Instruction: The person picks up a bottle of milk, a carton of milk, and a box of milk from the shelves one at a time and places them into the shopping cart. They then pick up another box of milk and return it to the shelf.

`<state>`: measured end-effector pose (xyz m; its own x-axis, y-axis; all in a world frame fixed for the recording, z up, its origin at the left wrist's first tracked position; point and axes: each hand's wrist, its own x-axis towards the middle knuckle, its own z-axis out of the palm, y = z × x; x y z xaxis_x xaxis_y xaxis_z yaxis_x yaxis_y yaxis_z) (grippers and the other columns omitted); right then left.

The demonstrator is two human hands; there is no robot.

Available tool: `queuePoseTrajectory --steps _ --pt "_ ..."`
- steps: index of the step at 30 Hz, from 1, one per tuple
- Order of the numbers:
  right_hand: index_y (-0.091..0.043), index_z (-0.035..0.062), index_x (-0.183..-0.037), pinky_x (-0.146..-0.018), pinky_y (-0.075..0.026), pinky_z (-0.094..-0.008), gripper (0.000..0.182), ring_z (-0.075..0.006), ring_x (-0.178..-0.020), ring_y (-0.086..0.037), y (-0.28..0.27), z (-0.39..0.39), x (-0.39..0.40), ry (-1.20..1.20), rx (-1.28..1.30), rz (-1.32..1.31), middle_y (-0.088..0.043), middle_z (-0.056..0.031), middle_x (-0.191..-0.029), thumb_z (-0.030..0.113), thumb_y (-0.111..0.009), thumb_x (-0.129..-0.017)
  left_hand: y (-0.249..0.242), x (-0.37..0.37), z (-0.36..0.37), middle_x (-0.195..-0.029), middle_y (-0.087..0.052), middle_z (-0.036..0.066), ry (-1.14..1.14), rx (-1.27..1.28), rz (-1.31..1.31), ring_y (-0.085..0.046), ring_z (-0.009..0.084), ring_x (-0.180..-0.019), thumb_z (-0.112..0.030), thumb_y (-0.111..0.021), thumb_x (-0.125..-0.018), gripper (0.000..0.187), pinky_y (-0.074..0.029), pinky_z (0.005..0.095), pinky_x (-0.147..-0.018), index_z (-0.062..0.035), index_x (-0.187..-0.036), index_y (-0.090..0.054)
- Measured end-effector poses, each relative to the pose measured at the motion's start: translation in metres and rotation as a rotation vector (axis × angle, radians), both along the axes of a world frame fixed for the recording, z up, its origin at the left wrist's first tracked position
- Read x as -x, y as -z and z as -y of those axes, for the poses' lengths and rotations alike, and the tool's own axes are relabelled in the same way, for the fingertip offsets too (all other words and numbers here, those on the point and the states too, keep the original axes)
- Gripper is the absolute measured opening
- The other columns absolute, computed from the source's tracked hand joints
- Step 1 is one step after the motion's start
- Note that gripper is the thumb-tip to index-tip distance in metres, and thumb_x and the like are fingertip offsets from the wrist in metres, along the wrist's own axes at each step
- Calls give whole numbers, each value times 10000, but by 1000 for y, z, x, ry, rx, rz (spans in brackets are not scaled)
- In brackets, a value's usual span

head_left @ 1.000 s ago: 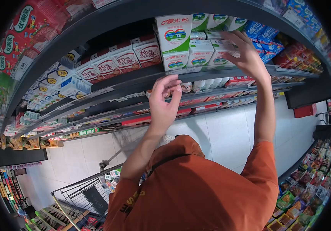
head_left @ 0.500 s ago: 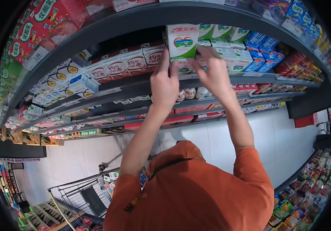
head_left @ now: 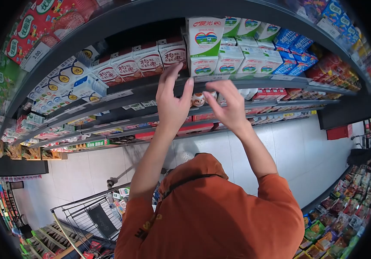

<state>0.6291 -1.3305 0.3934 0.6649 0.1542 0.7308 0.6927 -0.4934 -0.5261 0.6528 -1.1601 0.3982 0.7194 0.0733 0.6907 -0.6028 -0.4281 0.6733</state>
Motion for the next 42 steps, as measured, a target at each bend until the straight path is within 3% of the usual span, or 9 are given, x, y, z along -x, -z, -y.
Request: queuePoseTrajectory --steps 5,10,16,18,23,26,31,36,42 --pt "-659 -10 -988 -757 -504 -388 194 -324 -846 -629 34 -8 2 -98 50 -239 -665 -147 -917 64 -710 -816 33 46 -48 -1051 -667 119 58 12 -313 -653 191 -945 -73 -656 -890 312 -508 297 -843 -12 -1193 -612" --pt "-656 -20 -1010 -775 -517 -395 235 -343 -875 -648 58 -19 4 -241 101 -519 -673 -175 -941 128 -702 -833 144 122 -125 -1088 -651 144 -175 -45 -604 -661 238 -938 -80 -643 -888 308 -520 321 -819 -25 -1189 -612" --pt "-649 -22 -1043 -770 -515 -400 264 -336 -868 -655 82 -37 -9 -427 287 -628 -671 -182 -957 158 -676 -851 263 269 -204 -1358 -404 348 -787 -370 -1012 -419 492 -1257 -213 -705 -813 753 -361 503 -1061 56 -1412 -336" --pt "-645 -21 -1051 -773 -514 -403 266 -341 -879 -654 86 -47 -11 -482 322 -677 -670 -183 -963 154 -670 -852 300 308 -216 -1402 -307 391 -947 -294 -1074 -350 535 -1291 -233 -734 -782 891 -324 514 -1087 58 -1458 -231" --pt "-635 -25 -1054 -775 -510 -401 264 -337 -886 -648 91 -75 -12 -630 370 -697 -663 -187 -950 158 -662 -866 372 363 -217 -1423 -321 384 -787 -71 -1319 -362 503 -1317 -248 -809 -656 1110 -335 465 -1101 66 -1475 -128" --pt "-636 -24 -1098 -797 -516 -390 301 -328 -923 -656 90 -81 -12 -682 448 -703 -666 -199 -1000 188 -667 -887 377 359 -187 -1406 -390 352 -787 58 -1541 -427 462 -1295 -218 -794 -653 1092 -373 431 -1080 51 -1480 -133" --pt "-620 -37 -1001 -745 -505 -406 227 -328 -847 -637 93 -80 -1 -668 343 -769 -645 -175 -882 143 -652 -867 415 372 -206 -1319 -504 329 -778 90 -1457 -504 456 -1227 -183 -650 -749 830 -416 453 -1022 52 -1439 -255" --pt "-627 -26 -1084 -794 -517 -403 297 -330 -921 -659 109 -83 17 -654 445 -833 -669 -197 -971 177 -658 -871 419 375 -214 -1242 -562 327 -717 37 -1526 -536 464 -1177 -139 -552 -775 699 -438 476 -985 40 -1406 -311" --pt "-625 -20 -1116 -826 -512 -408 337 -332 -937 -658 117 -99 52 -695 573 -848 -677 -197 -994 211 -657 -873 395 379 -201 -1187 -607 298 -746 11 -1493 -579 447 -1127 -181 -609 -761 716 -464 468 -954 15 -1399 -350"
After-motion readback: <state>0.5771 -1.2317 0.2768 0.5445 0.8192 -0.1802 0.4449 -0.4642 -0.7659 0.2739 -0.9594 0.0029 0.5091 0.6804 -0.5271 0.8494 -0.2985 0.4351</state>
